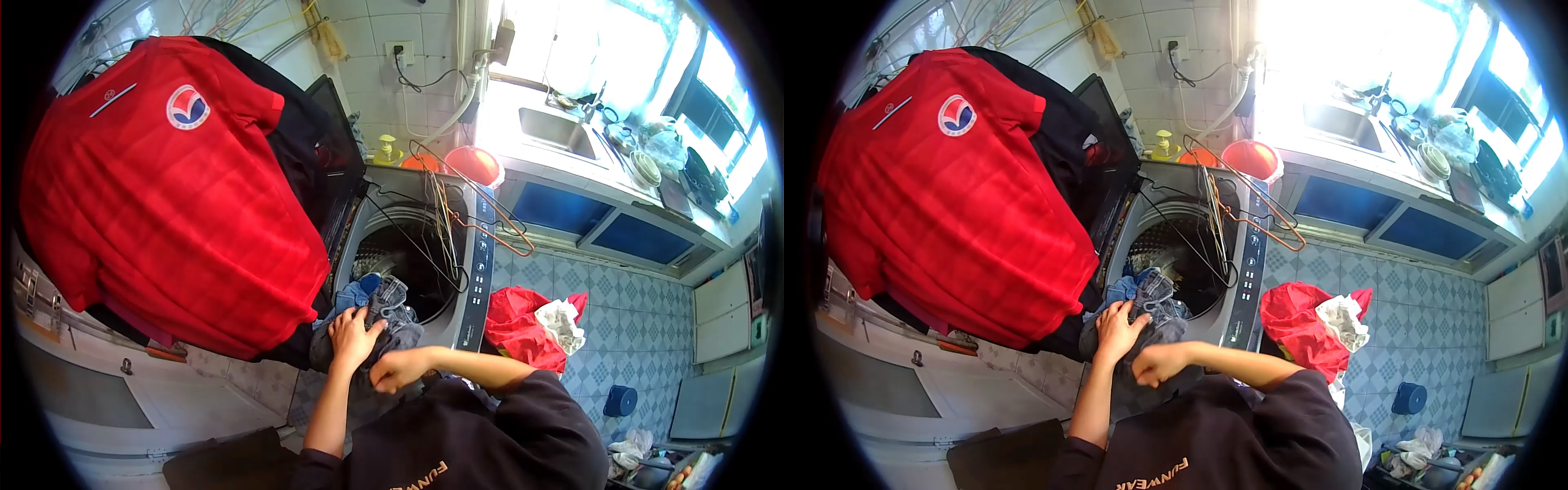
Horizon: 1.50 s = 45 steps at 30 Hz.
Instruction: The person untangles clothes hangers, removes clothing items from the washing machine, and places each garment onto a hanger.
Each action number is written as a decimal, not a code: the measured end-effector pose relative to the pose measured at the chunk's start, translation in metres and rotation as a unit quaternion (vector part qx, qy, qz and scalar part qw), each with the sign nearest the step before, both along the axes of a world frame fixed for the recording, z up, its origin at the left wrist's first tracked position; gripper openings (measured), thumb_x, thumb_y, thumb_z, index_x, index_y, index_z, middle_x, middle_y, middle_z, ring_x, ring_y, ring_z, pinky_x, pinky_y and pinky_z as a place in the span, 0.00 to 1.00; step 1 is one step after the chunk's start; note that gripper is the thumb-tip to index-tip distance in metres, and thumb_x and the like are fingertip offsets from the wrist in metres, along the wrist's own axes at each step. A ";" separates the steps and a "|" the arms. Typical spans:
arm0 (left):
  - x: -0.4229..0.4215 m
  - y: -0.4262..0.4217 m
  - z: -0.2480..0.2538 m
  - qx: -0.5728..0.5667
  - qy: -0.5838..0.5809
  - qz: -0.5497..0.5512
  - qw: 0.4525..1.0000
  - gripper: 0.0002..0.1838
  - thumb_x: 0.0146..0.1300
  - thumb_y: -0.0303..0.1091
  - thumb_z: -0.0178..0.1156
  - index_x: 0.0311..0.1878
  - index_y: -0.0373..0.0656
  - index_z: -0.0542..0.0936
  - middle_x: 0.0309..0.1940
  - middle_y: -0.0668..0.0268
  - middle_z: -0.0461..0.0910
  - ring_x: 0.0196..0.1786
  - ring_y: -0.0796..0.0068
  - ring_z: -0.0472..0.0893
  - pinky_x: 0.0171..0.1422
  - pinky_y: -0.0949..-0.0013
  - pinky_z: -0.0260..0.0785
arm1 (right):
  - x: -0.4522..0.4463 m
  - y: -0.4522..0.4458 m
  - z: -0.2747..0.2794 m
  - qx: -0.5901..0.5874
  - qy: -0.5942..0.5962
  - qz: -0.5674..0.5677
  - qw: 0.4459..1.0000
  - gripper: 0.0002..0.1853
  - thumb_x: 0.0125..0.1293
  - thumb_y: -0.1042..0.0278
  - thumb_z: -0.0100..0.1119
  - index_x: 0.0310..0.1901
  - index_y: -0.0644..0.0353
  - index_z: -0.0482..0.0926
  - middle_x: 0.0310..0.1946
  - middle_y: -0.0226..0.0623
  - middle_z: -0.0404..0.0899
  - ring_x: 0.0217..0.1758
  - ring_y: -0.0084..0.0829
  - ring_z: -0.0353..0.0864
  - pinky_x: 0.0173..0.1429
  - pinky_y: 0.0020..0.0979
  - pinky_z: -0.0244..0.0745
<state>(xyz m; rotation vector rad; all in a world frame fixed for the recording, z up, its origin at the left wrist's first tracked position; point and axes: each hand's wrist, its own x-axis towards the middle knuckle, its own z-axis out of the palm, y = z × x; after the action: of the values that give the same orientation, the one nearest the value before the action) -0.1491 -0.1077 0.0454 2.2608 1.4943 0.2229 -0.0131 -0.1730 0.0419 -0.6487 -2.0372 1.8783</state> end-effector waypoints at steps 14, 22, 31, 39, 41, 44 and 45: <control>0.012 -0.021 -0.019 0.205 -0.008 0.043 0.978 0.24 0.57 0.50 0.57 0.50 0.40 0.78 0.53 0.55 0.72 0.60 0.57 0.67 0.67 0.51 0.50 | 0.124 0.092 -0.084 0.434 -0.562 -0.543 0.448 0.24 0.47 0.72 0.59 0.49 0.65 0.69 0.54 0.47 0.64 0.56 0.42 0.64 0.48 0.38 0.67; 0.010 -0.022 -0.019 0.209 -0.029 0.051 0.976 0.25 0.56 0.51 0.58 0.50 0.42 0.77 0.53 0.55 0.72 0.60 0.57 0.67 0.67 0.51 0.49 | 0.138 0.084 -0.038 0.337 -0.481 -0.582 0.562 0.20 0.39 0.75 0.62 0.39 0.64 0.72 0.46 0.46 0.66 0.52 0.44 0.65 0.40 0.37 0.75; 0.035 0.009 -0.009 0.003 -0.275 -0.047 0.960 0.43 0.47 0.42 0.67 0.65 0.37 0.59 0.63 0.45 0.59 0.67 0.47 0.56 0.71 0.51 0.43 | 0.212 0.077 0.005 0.328 -0.203 -0.597 0.703 0.14 0.40 0.82 0.50 0.32 0.62 0.79 0.39 0.45 0.72 0.45 0.46 0.68 0.51 0.38 0.67; 0.163 0.092 -0.086 -0.239 -0.147 0.100 0.955 0.69 0.43 0.74 0.59 0.65 0.17 0.42 0.68 0.34 0.44 0.73 0.48 0.46 0.74 0.61 0.44 | 0.215 0.067 0.000 0.310 -0.085 -0.621 0.714 0.13 0.43 0.86 0.45 0.29 0.64 0.78 0.34 0.40 0.72 0.41 0.39 0.73 0.47 0.32 0.69; 0.173 0.093 -0.084 -0.333 -0.187 0.087 0.920 0.68 0.42 0.75 0.58 0.65 0.16 0.46 0.68 0.34 0.43 0.73 0.49 0.45 0.74 0.61 0.43 | 0.223 0.069 0.004 0.259 -0.027 -0.630 0.732 0.14 0.42 0.85 0.44 0.30 0.64 0.78 0.32 0.37 0.72 0.39 0.34 0.72 0.46 0.29 0.68; 0.183 0.096 -0.101 -0.573 -0.249 0.132 0.769 0.61 0.40 0.78 0.57 0.67 0.36 0.56 0.63 0.40 0.58 0.65 0.52 0.63 0.68 0.51 0.52 | 0.237 0.071 0.010 0.134 0.055 -0.641 0.753 0.16 0.42 0.85 0.42 0.32 0.65 0.78 0.28 0.31 0.72 0.34 0.25 0.70 0.42 0.24 0.66; 0.183 0.098 -0.121 -0.613 -0.280 0.116 0.730 0.57 0.39 0.77 0.58 0.64 0.40 0.61 0.59 0.43 0.66 0.60 0.55 0.71 0.64 0.49 0.59 | 0.243 0.073 0.012 0.067 0.081 -0.646 0.756 0.16 0.43 0.84 0.41 0.33 0.65 0.77 0.27 0.28 0.72 0.32 0.21 0.69 0.39 0.22 0.65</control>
<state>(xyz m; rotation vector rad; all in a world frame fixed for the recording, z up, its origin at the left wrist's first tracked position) 0.0341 -0.0099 -0.0752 0.8173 1.0263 -0.0398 0.2296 -0.1003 0.0535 -1.3061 -0.9746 0.8553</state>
